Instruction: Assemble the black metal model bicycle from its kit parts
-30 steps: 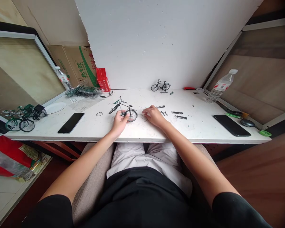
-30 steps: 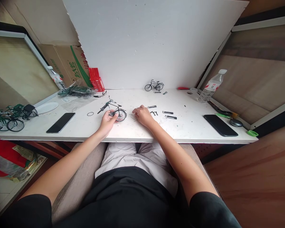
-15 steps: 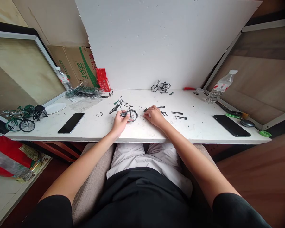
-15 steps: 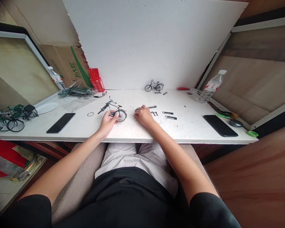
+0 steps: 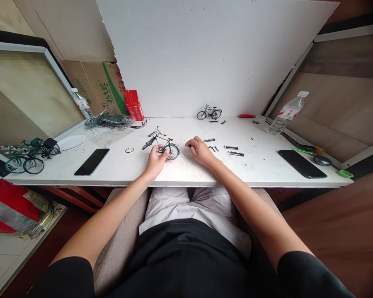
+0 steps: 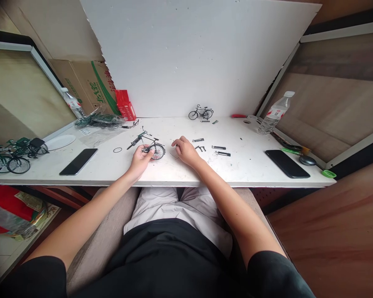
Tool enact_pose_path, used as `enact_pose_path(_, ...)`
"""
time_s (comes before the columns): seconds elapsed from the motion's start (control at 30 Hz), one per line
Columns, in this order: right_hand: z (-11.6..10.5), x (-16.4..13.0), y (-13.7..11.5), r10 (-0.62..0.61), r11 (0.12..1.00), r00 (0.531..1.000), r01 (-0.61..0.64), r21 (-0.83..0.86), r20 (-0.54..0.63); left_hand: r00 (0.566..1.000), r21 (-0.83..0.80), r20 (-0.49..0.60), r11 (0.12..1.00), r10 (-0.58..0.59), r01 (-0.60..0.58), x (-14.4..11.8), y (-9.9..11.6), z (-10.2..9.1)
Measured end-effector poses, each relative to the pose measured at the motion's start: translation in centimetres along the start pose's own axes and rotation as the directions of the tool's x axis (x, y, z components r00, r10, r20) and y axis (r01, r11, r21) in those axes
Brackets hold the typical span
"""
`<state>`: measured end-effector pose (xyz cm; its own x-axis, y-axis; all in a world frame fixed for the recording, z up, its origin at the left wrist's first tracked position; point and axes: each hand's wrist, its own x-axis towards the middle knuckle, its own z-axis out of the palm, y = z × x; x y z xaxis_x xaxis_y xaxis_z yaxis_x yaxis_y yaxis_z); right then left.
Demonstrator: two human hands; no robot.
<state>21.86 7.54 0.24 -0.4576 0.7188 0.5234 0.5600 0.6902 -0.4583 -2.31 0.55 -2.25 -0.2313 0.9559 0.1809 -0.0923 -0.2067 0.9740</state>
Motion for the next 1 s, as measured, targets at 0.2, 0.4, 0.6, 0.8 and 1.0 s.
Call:
enact_pose_path(0.2,0.4,0.0,0.5,-0.022,0.999,0.999,0.023,0.034,-0.026,1.000,0.007,-0.001,1.000,-0.003,0.003,0.0,0.1,0.0)
enact_pose_path(0.4,0.3,0.0,0.4,-0.030,0.993,0.998,0.035,0.109,-0.047,1.000,0.004,0.022,1.000,0.012,-0.012,0.0,-0.1,0.0)
enact_pose_path(0.6,-0.1,0.1,0.3,-0.019,0.988,0.999,0.025,0.152,-0.041,1.000,0.007,0.020,1.000,0.011,-0.011,0.0,-0.2,0.0)
enact_pose_path(0.8,-0.4,0.2,0.0,-0.059,0.963,0.996,0.075,0.258,-0.068,0.999,0.007,0.031,1.000,0.016,-0.017,-0.1,-0.1,0.1)
enact_pose_path(1.0,0.1,0.5,-1.1,0.190,0.828,0.980,-0.123,0.547,-0.066,0.999,0.008,0.040,1.000,0.026,-0.027,-0.1,0.0,0.0)
